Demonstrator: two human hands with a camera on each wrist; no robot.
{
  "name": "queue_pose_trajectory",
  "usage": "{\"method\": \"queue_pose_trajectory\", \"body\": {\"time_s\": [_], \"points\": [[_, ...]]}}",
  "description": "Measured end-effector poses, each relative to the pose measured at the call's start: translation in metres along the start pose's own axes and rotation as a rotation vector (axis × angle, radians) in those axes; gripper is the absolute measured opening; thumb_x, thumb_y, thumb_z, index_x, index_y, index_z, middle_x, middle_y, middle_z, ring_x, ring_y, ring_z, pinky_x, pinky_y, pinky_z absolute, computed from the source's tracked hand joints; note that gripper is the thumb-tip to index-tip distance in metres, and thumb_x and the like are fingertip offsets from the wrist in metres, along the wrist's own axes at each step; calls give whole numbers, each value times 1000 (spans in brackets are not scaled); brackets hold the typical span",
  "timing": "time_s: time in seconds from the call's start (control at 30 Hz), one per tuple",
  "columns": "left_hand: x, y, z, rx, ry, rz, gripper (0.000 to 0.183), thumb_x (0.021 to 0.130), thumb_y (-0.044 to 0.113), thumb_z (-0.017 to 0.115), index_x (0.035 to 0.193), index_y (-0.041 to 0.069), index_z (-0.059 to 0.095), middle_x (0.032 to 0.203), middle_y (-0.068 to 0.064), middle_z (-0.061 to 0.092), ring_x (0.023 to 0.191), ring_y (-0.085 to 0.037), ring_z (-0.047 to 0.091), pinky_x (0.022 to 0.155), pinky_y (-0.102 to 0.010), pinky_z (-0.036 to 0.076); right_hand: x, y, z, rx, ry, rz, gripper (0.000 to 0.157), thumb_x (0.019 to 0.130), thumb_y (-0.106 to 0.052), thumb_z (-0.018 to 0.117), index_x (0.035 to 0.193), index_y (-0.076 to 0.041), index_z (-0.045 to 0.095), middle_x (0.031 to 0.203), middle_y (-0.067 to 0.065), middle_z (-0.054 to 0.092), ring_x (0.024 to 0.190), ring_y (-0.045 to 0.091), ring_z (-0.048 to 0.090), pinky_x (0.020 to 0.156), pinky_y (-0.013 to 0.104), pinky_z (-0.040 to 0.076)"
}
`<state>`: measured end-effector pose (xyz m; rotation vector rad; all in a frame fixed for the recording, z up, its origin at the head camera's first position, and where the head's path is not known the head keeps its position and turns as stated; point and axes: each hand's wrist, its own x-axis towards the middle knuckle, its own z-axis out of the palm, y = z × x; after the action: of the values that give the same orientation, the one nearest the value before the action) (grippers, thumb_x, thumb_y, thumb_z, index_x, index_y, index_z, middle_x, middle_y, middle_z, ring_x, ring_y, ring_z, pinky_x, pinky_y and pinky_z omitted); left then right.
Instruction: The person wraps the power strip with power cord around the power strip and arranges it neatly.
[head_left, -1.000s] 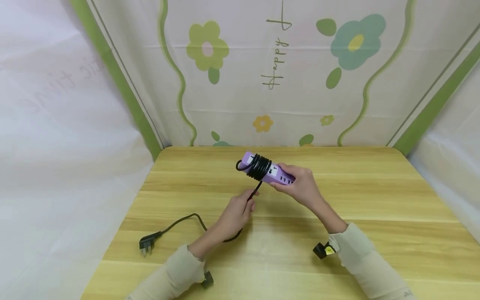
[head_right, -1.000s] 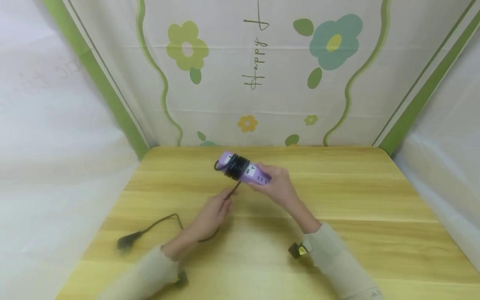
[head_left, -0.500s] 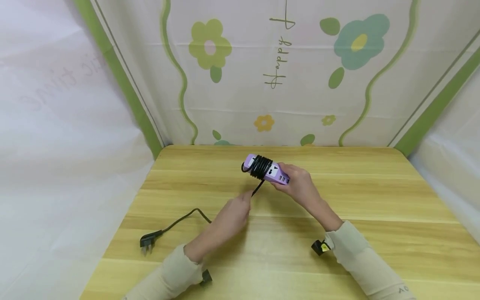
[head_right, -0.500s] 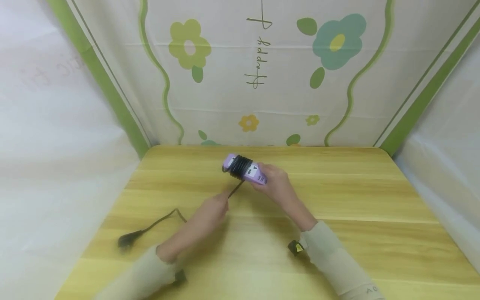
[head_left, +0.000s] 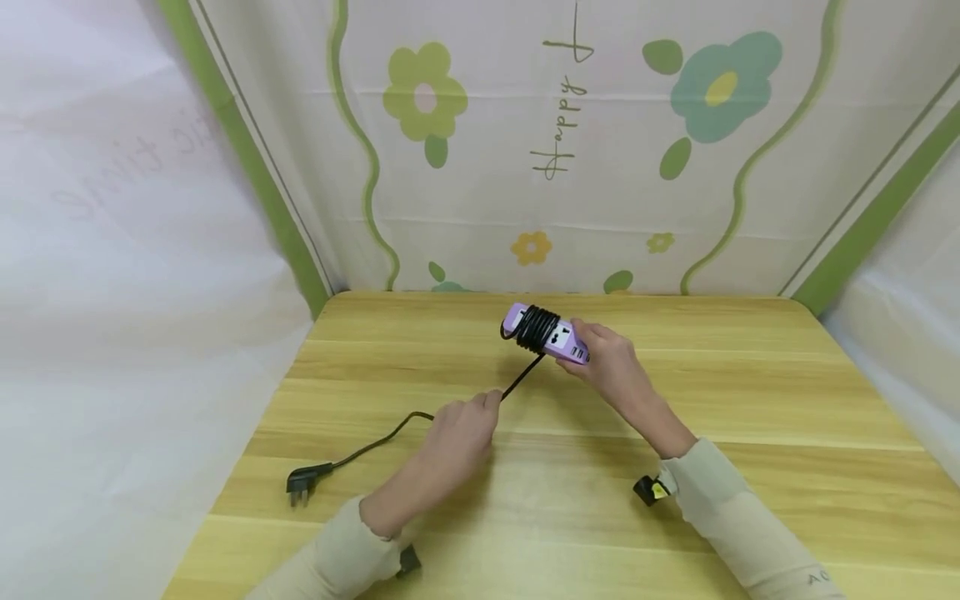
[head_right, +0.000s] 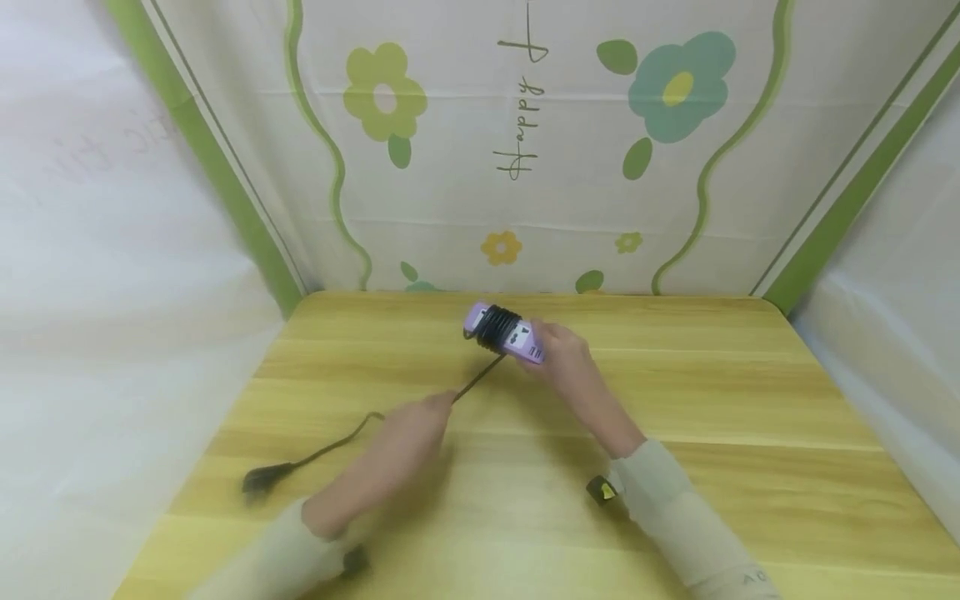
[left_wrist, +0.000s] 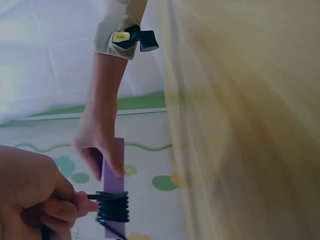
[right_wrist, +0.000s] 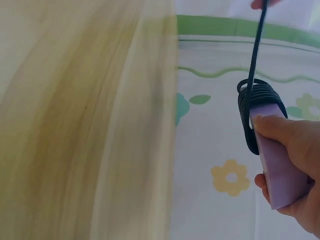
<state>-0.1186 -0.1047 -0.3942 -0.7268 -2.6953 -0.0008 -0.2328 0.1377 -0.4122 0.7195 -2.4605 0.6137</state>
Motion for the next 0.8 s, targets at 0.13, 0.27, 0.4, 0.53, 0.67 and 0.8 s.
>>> {"method": "queue_pose_trajectory", "body": {"time_s": [0.13,0.27,0.4,0.53,0.67,0.8], "points": [[9,-9,-14,49,135,71,6,89,6,71,92,6,65,71,-1,64,48,-4,32,39,-15,27,-4,-1,3,-26,-62,-15,70,70,-24,92,127,4,63,107,26,71,88,35,72,69,39,61],[22,-18,-26,70,246,173,8,90,11,74,85,8,68,72,1,65,51,-5,42,43,-16,37,-10,-7,7,-41,-110,-67,64,70,-22,92,122,4,66,104,24,71,85,33,72,69,37,61],[37,-26,-37,113,242,243,5,86,12,78,88,10,73,83,0,71,64,-10,61,58,-20,53,-14,-17,11,-68,-137,-157,59,68,-22,93,116,3,69,102,20,73,85,30,73,69,33,61],[52,-35,-42,147,228,336,8,85,15,79,91,12,75,89,1,73,80,-13,68,71,-23,56,-20,-28,13,-85,-161,-249,57,66,-22,94,113,1,70,101,17,74,86,26,73,70,30,61],[65,-46,-41,150,221,433,5,88,18,75,88,14,73,86,3,71,79,-11,66,67,-21,51,-27,-39,14,-87,-178,-341,56,67,-24,94,111,0,71,102,13,74,89,24,72,74,30,61],[75,-59,-35,56,169,507,2,87,15,74,89,15,73,86,5,70,84,-10,66,72,-22,51,-35,-49,9,-84,-168,-436,57,68,-27,93,112,1,71,102,13,73,91,24,72,75,29,61]]}}
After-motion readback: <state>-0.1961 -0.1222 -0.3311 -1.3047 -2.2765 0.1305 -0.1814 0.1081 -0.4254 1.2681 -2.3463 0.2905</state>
